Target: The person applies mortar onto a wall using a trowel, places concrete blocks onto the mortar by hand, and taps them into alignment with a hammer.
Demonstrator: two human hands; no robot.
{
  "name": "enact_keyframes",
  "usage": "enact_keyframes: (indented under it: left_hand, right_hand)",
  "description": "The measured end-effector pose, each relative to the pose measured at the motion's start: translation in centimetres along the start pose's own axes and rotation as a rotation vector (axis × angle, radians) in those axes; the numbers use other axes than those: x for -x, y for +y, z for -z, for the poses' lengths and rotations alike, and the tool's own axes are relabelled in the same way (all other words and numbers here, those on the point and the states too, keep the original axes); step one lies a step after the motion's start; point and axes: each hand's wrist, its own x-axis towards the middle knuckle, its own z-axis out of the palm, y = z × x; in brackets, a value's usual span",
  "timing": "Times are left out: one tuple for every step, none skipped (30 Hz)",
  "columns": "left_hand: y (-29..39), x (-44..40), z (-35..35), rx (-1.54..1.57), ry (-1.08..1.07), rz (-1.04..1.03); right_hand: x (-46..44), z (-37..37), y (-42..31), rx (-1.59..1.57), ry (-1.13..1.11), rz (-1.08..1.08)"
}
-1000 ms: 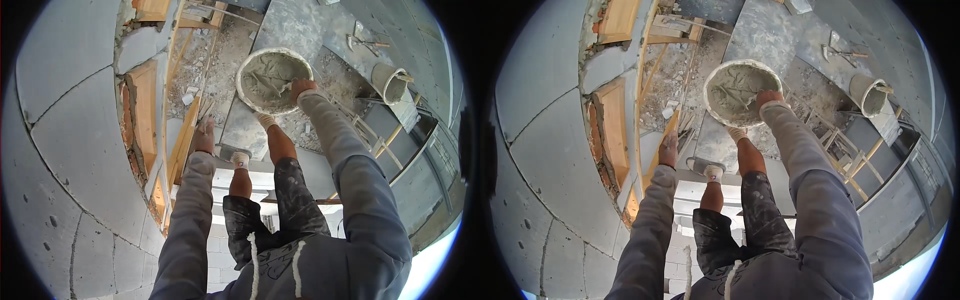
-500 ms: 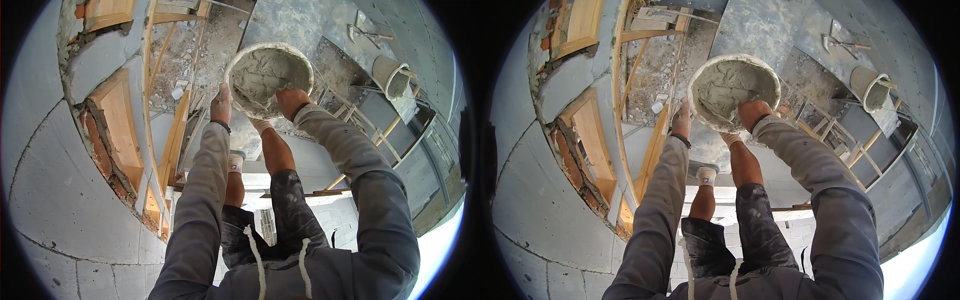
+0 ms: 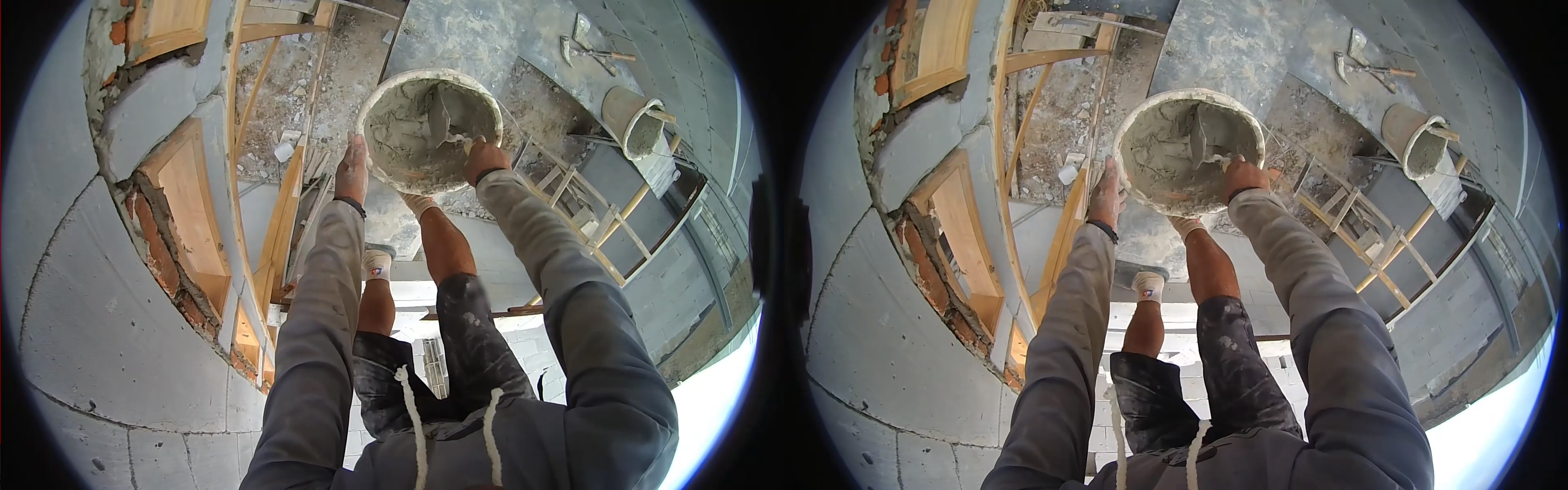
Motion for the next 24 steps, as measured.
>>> enact_keyframes:
  left_hand:
    - [-0.2,0.7,-0.7,-0.016,0.039,-0.062]
    - [0.0,1.0,-1.1,-0.028,0.078,-0.132]
    - [-0.4,0.7,-0.2,-0.082,-0.012,-0.039]
    - [-0.2,1.0,-0.3,-0.085,-0.01,-0.033]
    - [0.3,1.1,-0.3,-0.041,0.026,-0.009]
    - [0.7,1.0,0.0,0.001,0.064,0.009]
    - [0.1,0.5,0.6,-0.132,0.106,-0.016]
    - [-0.1,0.3,1.0,-0.136,0.12,-0.022]
    - [-0.6,0.4,0.9,-0.066,0.128,0.002]
    - [0.0,1.0,0.2,0.007,0.128,0.027]
    - [0.7,1.9,-0.1,0.044,0.068,0.093]
    - [0.8,2.0,-0.1,0.055,0.066,0.087]
    - [0.5,2.1,0.3,0.052,-0.021,0.091]
    - [0.0,2.5,0.9,0.042,-0.105,0.101]
    - [-1.5,1.8,1.7,0.106,-0.099,0.068]
    - [-1.4,2.2,2.5,0.097,-0.098,0.065]
    - [-1.2,2.7,3.4,0.039,-0.156,0.054]
    - [-1.1,3.3,4.1,-0.016,-0.213,0.046]
    - [-2.2,3.3,4.9,0.001,-0.188,-0.09]
    - [-2.6,3.2,6.1,0.001,-0.185,-0.107]
    - [-2.3,3.7,7.3,0.03,-0.136,-0.043]
    - [-1.2,4.7,7.5,0.058,-0.09,0.021]
    - [-0.2,5.3,7.4,0.083,-0.058,0.033]
    - [0.2,4.6,7.2,0.084,-0.065,0.025]
  right_hand:
    - [1.4,-0.2,-0.9,-0.005,-0.014,-0.004]
    - [2.7,0.0,-1.8,-0.028,-0.044,0.099]
    - [3.4,0.2,-3.1,-0.05,-0.071,0.2]
    - [3.4,-1.0,-5.2,-0.113,-0.038,0.221]
    - [3.7,-1.6,-6.0,-0.137,-0.05,0.207]
    - [4.2,-1.9,-6.8,-0.164,-0.059,0.196]
    - [4.2,-1.6,-7.2,-0.171,-0.052,0.215]
    - [4.2,-1.2,-6.9,-0.127,-0.071,0.242]
    - [4.4,-0.8,-6.1,-0.084,-0.093,0.251]
    - [4.5,-0.5,-5.2,-0.088,-0.092,0.24]
    - [4.1,0.1,-4.3,-0.005,-0.116,0.339]
    - [3.7,1.1,-3.6,0.086,-0.14,0.445]
    - [3.8,2.3,-3.2,0.122,-0.151,0.479]
    - [3.7,3.6,-2.6,0.128,-0.158,0.487]
    - [3.1,4.9,-1.8,0.222,-0.171,0.587]
    - [2.4,5.6,-1.0,0.313,-0.175,0.684]
    - [1.9,5.8,-0.1,0.305,-0.17,0.685]
    - [1.7,5.9,0.9,0.284,-0.139,0.652]
    - [1.7,6.0,1.4,0.267,-0.106,0.623]
    - [1.6,6.1,1.4,0.27,-0.09,0.628]
    - [1.4,5.8,1.5,0.189,-0.079,0.494]
    - [1.2,5.6,1.4,0.104,-0.067,0.357]
    - [1.0,5.0,1.1,0.104,-0.05,0.353]
    - [1.2,4.1,0.2,0.021,-0.021,0.254]
